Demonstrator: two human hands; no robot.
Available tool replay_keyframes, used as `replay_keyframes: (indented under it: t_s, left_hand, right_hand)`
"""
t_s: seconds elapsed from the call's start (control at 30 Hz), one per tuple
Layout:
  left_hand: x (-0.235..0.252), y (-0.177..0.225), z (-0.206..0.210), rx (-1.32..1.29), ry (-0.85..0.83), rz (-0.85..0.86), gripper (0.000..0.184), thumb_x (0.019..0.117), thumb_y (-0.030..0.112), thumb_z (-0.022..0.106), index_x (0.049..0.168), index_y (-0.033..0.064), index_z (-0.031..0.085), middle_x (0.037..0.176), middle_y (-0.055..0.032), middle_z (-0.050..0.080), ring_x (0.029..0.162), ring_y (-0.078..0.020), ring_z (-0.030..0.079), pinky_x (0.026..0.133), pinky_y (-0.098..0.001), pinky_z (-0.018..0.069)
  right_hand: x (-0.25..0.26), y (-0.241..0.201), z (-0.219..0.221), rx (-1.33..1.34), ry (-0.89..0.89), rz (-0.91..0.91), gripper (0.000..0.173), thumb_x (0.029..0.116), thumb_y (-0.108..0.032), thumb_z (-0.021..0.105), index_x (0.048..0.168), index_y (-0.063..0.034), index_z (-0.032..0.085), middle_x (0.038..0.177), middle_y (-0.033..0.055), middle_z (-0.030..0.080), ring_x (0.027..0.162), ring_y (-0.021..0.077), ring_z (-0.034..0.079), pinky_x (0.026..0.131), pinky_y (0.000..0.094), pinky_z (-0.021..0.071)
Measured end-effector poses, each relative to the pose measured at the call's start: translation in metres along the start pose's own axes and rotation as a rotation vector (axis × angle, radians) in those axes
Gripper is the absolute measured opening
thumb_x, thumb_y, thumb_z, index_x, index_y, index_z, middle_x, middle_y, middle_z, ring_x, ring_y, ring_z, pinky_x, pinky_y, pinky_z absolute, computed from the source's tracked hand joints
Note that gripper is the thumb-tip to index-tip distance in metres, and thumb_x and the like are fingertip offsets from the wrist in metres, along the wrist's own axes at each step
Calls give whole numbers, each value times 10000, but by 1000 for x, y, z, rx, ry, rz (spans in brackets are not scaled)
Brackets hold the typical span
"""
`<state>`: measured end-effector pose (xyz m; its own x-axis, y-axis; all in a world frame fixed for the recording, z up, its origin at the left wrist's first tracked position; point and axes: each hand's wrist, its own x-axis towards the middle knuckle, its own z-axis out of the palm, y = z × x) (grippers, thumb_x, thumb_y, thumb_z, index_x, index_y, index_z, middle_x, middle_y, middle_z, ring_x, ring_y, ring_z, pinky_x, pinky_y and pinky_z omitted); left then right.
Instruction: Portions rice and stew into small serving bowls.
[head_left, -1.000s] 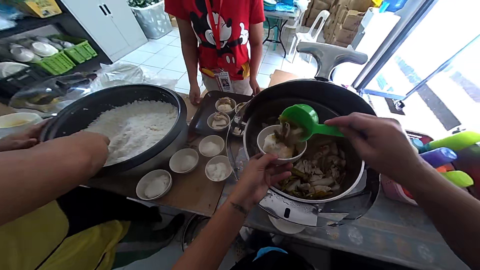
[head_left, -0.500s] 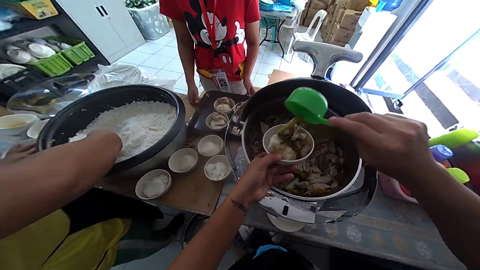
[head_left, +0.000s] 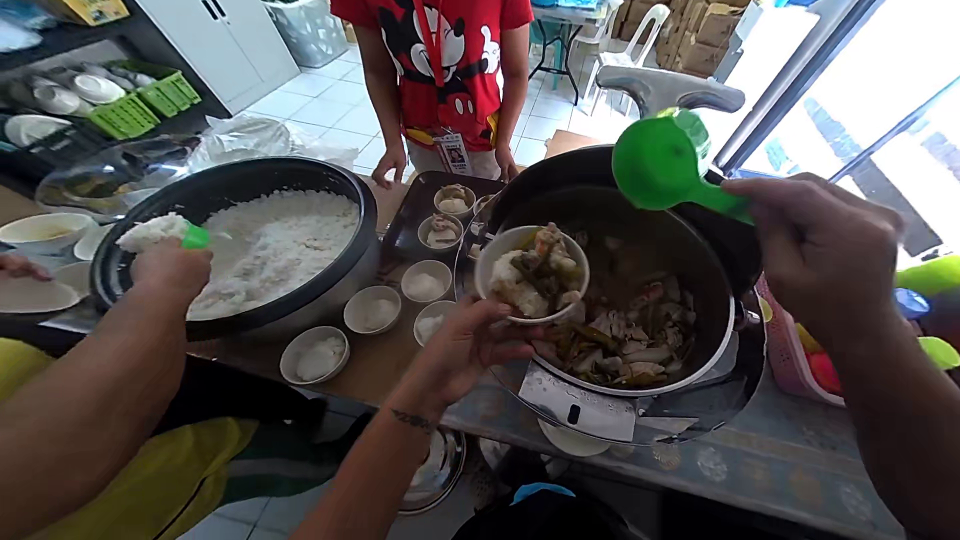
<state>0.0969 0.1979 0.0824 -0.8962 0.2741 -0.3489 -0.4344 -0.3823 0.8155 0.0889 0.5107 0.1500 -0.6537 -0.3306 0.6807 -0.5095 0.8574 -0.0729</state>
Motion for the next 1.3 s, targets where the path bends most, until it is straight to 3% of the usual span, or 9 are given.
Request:
replay_keyframes:
  t_s: [0.13,0.2,0.37,0.53,0.7,0.83,0.93,1.1,1.3]
  left_hand:
    - [-23,14,-37,66,183,132,243,1054,110,318,1193,118,518,966,-76,735,802,-174,747,650,-284,628]
    - [-36,17,-58,86,235,193,283,1043,122,309,1177,142,557,969,-67,751,792,-159,749,633,-268,622]
    - [-63,15,-92,36,310,264,295,1032,128,313,1158,172,575,965,-55,767,785,-138,758,620,-232,617]
    - [-74,7,-101,-36,348,274,342,1038,102,261,1154,153,578,967,-67,768,779,-135,760,621,-235,622]
    - [-75,4,-100,-73,378,260,352,1047,89,230,1126,130,571,935,-75,770,766,-137,761,610,-230,620]
    - [-73,3,-97,-52,342,250,374,1029,79,228,1071,135,595,916,-58,770,761,-120,756,619,-219,617]
    - [-69,2,-94,-56,315,234,370,1035,77,227,1081,122,591,920,-68,770,756,-126,758,610,-218,617]
    - [-63,-4,-85,-36,308,201,290,1038,86,252,1160,131,511,947,-70,755,767,-152,756,596,-239,618]
    - [-48,-12,-44,8,294,72,271,1038,51,309,1282,88,420,949,-94,720,777,-191,745,611,-282,620]
  right_hand:
    - [-17,3,56,112,-346,1,302,941,67,585,1181,-33,738,1022,197,734,845,399,727,698,606,580]
    - [-25,-8,87,133,-498,-74,322,889,94,653,1158,-53,749,1005,182,736,793,399,726,640,603,575]
    - [-20,-25,141,48,-571,-315,208,883,99,659,1066,27,729,916,201,711,722,379,708,591,505,571]
    - [-3,-27,166,62,-617,-282,228,884,97,653,1092,29,718,969,208,706,770,390,713,629,528,576]
    - [2,-25,161,334,-755,54,281,1008,0,557,1214,-66,737,1131,170,744,1038,390,712,908,611,539]
    - [-1,-10,159,694,-800,520,267,1078,-55,483,1238,0,690,1125,172,713,1000,221,681,925,403,533]
    - [-9,12,162,892,-764,784,272,1090,-87,464,1273,-3,647,1106,108,696,908,80,647,817,258,526]
    - [-13,24,128,862,-662,758,268,1088,-85,469,1266,3,650,1123,104,702,948,91,670,860,274,549]
    - [-2,24,68,606,-438,480,235,1061,-71,519,1199,-42,708,1040,48,728,870,45,650,811,276,544]
